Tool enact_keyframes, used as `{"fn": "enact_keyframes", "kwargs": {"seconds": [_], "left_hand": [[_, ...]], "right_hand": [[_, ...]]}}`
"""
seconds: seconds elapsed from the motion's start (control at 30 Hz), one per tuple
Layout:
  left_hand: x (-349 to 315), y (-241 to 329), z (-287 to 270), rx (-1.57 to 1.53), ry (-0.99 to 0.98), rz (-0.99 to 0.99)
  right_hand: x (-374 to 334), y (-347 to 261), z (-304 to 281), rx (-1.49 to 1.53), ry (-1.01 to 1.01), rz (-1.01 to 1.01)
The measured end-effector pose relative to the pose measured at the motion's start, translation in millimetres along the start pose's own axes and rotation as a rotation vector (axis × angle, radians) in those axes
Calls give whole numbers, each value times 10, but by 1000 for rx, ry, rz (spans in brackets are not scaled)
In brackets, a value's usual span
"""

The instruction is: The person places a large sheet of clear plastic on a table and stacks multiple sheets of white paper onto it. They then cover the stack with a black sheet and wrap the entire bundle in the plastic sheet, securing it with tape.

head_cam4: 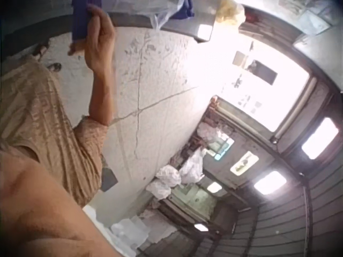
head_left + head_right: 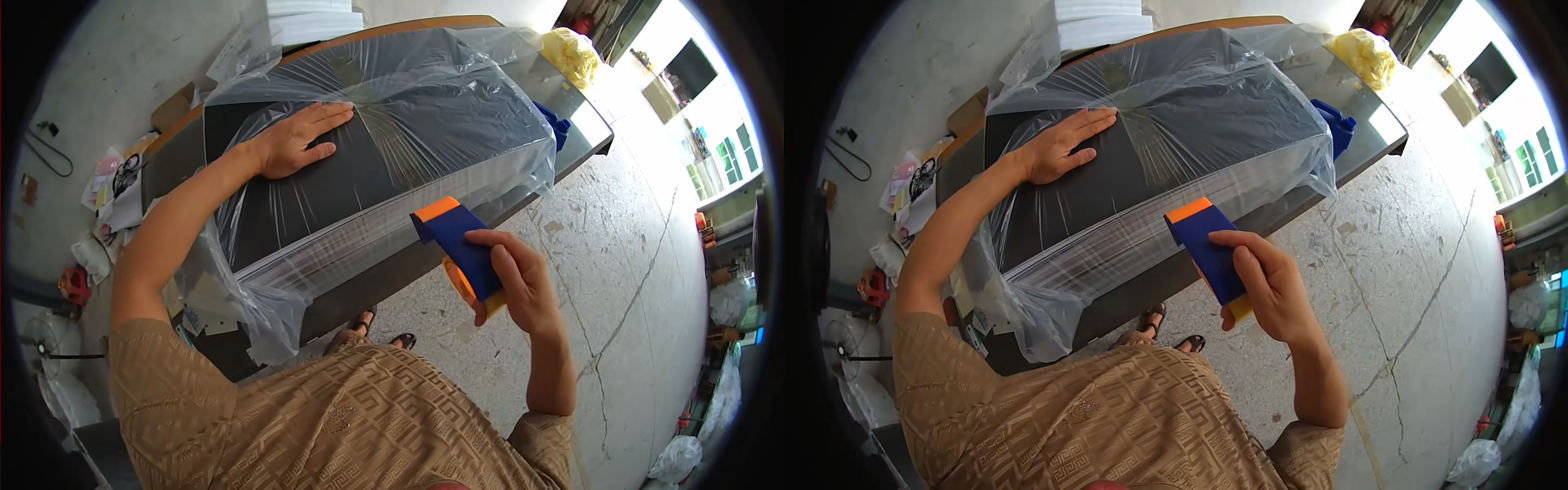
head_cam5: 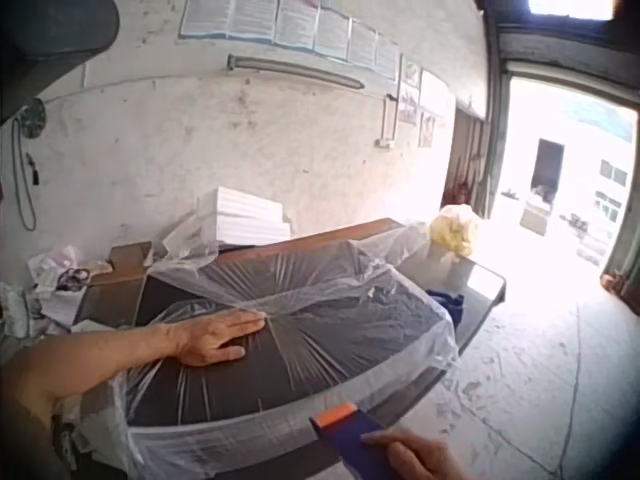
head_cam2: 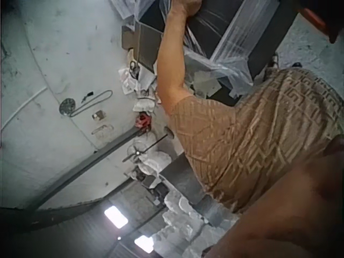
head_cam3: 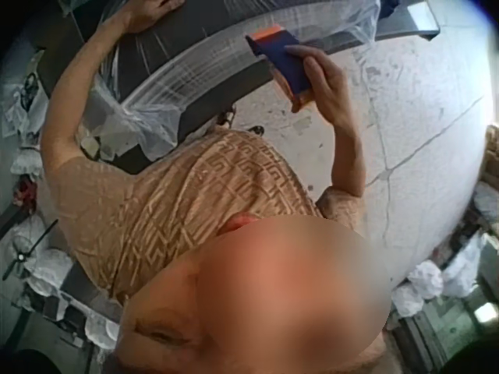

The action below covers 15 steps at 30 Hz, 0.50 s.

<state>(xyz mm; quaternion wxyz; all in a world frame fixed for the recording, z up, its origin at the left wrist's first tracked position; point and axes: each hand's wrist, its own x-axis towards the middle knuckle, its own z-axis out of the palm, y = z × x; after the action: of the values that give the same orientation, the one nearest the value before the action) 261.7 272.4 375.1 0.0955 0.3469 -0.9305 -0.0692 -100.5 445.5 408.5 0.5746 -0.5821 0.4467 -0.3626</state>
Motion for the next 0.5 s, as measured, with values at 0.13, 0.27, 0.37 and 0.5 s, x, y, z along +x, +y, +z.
{"fn": "enact_keyframes", "kwargs": {"seconds": [0.13,0.27,0.37,0.5], "left_hand": [[-102,130,-88,229,59,18],[-325,1037,-400,504,-68,-400],[-1133,931,-583,206,-201,-848],[-2218,523,-683,-480,-344,-1112]], "right_hand": [[338,-56,116,-130,-57,44],[482,662,-31,-1118,-215,-94],[376,779,-240,-566,-91,298],[187,1218,-680,-130,94,92]]}}
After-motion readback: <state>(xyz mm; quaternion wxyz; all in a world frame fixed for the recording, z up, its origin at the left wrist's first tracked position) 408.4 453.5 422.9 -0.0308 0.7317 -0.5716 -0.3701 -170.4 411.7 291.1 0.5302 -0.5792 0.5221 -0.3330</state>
